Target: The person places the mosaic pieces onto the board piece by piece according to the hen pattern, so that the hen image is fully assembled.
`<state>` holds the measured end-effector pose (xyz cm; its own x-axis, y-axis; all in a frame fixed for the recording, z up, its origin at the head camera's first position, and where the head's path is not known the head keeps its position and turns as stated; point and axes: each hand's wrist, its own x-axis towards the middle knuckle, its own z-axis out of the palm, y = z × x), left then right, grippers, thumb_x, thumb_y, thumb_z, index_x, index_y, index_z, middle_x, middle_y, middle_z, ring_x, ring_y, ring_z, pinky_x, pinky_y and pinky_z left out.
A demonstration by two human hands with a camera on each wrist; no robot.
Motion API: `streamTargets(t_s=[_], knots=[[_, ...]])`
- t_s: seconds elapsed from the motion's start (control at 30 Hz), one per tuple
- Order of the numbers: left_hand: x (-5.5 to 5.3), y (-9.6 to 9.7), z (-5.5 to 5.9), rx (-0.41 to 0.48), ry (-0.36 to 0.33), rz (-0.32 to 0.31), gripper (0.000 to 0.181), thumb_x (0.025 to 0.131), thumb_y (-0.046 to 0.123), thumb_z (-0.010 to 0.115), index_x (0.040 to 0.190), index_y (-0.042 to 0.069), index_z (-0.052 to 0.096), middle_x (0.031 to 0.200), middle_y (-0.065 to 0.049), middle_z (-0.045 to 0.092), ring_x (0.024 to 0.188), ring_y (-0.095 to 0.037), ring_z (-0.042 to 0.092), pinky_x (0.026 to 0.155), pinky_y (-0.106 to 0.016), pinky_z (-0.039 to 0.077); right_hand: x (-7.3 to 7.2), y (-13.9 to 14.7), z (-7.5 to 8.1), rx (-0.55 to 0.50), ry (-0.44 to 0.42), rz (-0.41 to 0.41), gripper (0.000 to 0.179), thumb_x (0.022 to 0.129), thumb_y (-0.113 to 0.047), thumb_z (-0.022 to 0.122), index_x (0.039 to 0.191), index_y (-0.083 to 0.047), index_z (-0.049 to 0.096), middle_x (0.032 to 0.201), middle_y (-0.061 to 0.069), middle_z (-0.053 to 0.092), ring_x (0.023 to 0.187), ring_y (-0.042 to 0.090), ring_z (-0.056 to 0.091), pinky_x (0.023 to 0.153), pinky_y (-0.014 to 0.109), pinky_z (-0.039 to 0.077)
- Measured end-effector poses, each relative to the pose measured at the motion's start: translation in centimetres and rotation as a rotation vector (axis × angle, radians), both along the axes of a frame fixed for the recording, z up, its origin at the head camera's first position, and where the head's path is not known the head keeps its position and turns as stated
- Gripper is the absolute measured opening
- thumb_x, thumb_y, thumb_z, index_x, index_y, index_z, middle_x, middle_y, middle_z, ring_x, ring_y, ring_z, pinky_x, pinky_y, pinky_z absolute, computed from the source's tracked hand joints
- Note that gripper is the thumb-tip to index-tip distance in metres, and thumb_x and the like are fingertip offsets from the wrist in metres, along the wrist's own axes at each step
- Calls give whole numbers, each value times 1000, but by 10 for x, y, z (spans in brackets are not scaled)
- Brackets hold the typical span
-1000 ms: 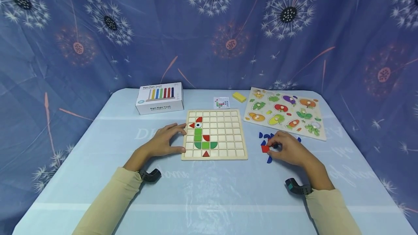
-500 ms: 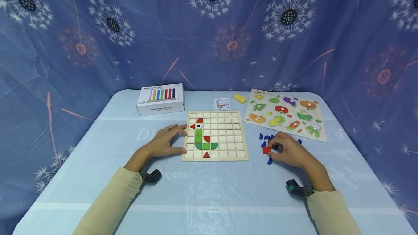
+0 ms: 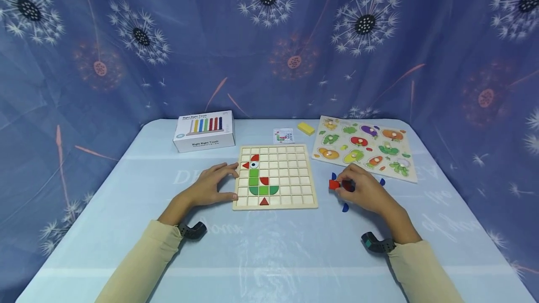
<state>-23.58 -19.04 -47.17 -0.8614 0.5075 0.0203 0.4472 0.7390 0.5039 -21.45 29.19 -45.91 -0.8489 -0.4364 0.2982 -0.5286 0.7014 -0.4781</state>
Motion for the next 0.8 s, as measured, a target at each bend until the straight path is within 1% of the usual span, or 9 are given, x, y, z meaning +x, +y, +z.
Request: streamTargets(t_s=[0.07, 0.17, 0.27, 0.37, 0.43, 0.57, 0.7, 0.8], knots=[[1, -1, -1, 5, 1, 1, 60, 81, 63, 75, 126, 31, 55, 162, 7, 32, 150, -31, 20, 116, -58, 16, -2, -4, 1, -9, 17, 16, 24, 80, -10, 86, 97, -17, 70, 101, -5, 59, 87, 17, 59, 75, 30, 54], [1, -1, -1, 4, 1, 3, 60, 81, 64, 75, 127, 31, 54, 163, 8, 31, 151, -30, 20, 116, -56, 16, -5, -10, 4, -15, 40, 51, 24, 81, -9, 85, 98, -17, 69, 100, -5, 59, 86, 17, 58, 72, 31, 51], [2, -1, -1, 6, 1, 6, 60, 81, 64, 75, 127, 31, 54, 163, 8, 32, 151, -30, 19, 116, -56, 17, -9, -18, 9, -22, 33, 81, 22, 84, -11, 84, 99, -17, 69, 101, -2, 60, 84, 19, 58, 69, 31, 49], [2, -2, -1, 4, -4, 12, 60, 81, 64, 76, 127, 31, 55, 162, 8, 32, 151, -30, 19, 116, -56, 17, -16, -33, 16, -28, -3, 106, 20, 85, -13, 82, 100, -17, 69, 103, -1, 59, 88, 21, 60, 72, 37, 52], [2, -3, 0, 1, -10, 15, 61, 80, 64, 75, 127, 31, 55, 163, 8, 32, 151, -29, 19, 116, -56, 16, -21, -45, 21, -25, -24, 117, 21, 85, -14, 82, 101, -17, 69, 104, -2, 58, 92, 20, 60, 76, 41, 53], [2, -5, 0, 1, -12, 16, 62, 80, 65, 75, 127, 31, 55, 163, 8, 32, 151, -29, 19, 116, -56, 17, -34, -75, 27, -23, -47, 173, 19, 87, -17, 82, 102, -17, 70, 103, -1, 57, 96, 22, 57, 82, 47, 51], [3, -4, -1, 6, -15, 7, 62, 81, 65, 75, 127, 31, 55, 163, 8, 31, 151, -30, 19, 116, -56, 17, -47, -103, 27, -44, -102, 229, 17, 89, -19, 80, 103, -17, 71, 103, 2, 59, 93, 26, 57, 79, 45, 49], [3, -3, 0, 8, -13, 5, 61, 81, 65, 75, 128, 31, 55, 163, 8, 31, 151, -30, 19, 116, -57, 17, -54, -122, 23, -46, -135, 268, 14, 90, -20, 79, 102, -16, 72, 102, 2, 59, 88, 23, 57, 75, 37, 48]])
